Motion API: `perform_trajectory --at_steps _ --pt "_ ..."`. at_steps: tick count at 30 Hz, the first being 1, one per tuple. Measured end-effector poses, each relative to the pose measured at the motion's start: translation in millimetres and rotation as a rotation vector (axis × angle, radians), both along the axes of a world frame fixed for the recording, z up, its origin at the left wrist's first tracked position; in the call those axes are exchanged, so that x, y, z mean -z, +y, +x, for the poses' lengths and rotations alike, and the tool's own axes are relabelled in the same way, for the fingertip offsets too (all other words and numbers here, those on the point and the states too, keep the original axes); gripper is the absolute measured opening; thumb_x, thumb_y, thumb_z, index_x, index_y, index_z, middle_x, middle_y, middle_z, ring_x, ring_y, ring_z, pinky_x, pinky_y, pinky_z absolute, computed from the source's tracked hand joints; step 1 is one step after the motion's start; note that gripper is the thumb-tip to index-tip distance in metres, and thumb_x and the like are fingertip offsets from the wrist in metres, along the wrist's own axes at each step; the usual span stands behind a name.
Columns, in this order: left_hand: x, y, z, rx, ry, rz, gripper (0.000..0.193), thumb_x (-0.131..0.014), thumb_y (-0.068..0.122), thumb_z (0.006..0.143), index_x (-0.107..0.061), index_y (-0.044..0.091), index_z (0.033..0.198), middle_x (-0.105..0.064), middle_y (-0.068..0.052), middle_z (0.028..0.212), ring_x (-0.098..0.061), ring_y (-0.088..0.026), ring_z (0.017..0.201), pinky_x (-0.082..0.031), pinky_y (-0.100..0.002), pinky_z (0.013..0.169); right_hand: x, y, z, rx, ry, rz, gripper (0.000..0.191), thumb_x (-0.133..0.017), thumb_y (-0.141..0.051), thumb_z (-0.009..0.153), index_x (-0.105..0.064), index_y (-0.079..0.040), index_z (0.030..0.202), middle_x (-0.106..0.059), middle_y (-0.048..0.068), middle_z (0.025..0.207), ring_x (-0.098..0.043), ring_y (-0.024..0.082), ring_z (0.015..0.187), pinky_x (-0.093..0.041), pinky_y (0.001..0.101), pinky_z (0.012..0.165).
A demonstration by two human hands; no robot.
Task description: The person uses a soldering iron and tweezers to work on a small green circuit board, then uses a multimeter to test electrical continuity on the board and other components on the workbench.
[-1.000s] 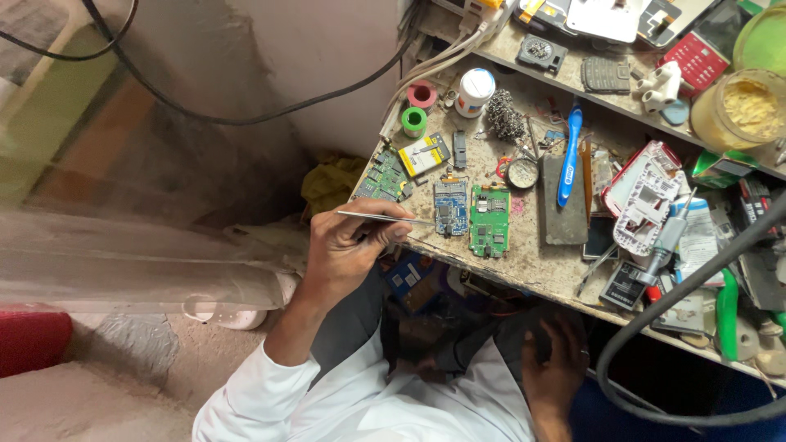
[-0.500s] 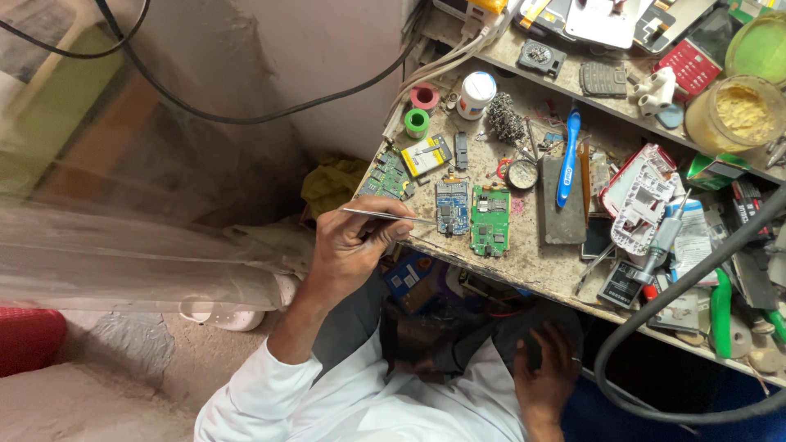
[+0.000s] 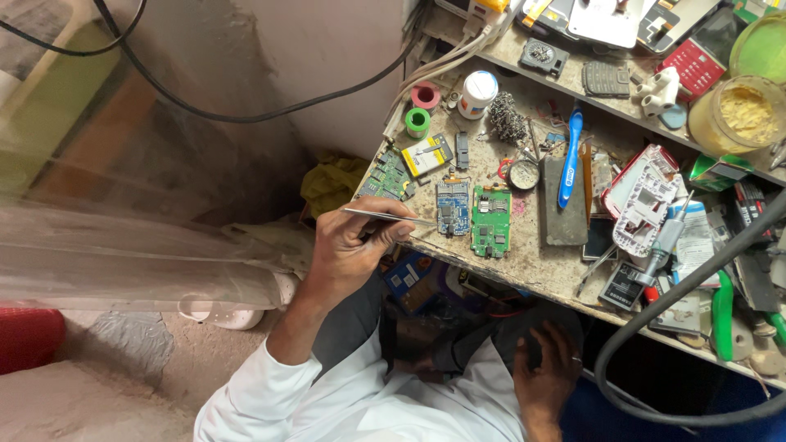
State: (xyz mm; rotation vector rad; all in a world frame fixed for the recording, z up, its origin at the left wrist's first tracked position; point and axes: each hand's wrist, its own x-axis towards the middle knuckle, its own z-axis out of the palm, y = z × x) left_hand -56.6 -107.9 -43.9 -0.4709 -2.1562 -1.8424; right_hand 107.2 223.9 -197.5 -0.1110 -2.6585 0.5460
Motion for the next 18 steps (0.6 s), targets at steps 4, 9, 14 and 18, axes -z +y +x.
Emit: perform_trajectory --at_steps 4,9,14,18 --pt "-0.3 0.0 0.1 -0.002 -0.003 0.000 0.015 -0.077 0.015 0.096 -0.073 0.008 0.108 -0.076 0.000 0.099 -0.069 -0.007 0.083 -0.057 -0.024 0.072 -1.1 -0.9 0.9 0.012 -0.005 0.012 0.025 -0.075 -0.015 0.085 -0.071 -0.005 0.108 -0.067 0.011 0.129 -0.059 0.034 0.128 -0.045 0.0488 0.108" --pt "-0.3 -0.6 0.3 0.000 -0.008 -0.005 0.016 -0.077 0.015 0.095 -0.073 0.008 0.108 -0.076 0.000 0.099 -0.069 -0.007 0.083 -0.057 -0.024 0.072 -1.2 -1.6 1.0 0.032 -0.019 0.021 0.025 -0.075 -0.015 0.084 -0.071 -0.005 0.107 -0.066 0.011 0.129 -0.059 0.034 0.128 -0.045 0.0486 0.108" --pt "-1.2 1.0 1.7 -0.011 -0.008 0.010 0.017 -0.078 0.014 0.094 -0.072 0.007 0.107 -0.075 0.000 0.098 -0.068 -0.008 0.083 -0.057 -0.024 0.072 -0.2 0.1 0.8 0.016 -0.015 0.022 0.025 -0.075 -0.016 0.085 -0.071 -0.005 0.107 -0.066 0.011 0.129 -0.058 0.034 0.129 -0.045 0.0483 0.109" --pt "-2.1 1.4 1.2 -0.015 0.047 -0.013 0.017 -0.078 0.015 0.094 -0.071 0.006 0.107 -0.074 -0.001 0.099 -0.069 -0.008 0.083 -0.056 -0.024 0.072 1.4 0.2 2.3 0.035 -0.032 0.031 0.026 -0.075 -0.016 0.084 -0.071 -0.005 0.108 -0.066 0.010 0.130 -0.058 0.034 0.129 -0.044 0.0489 0.110"
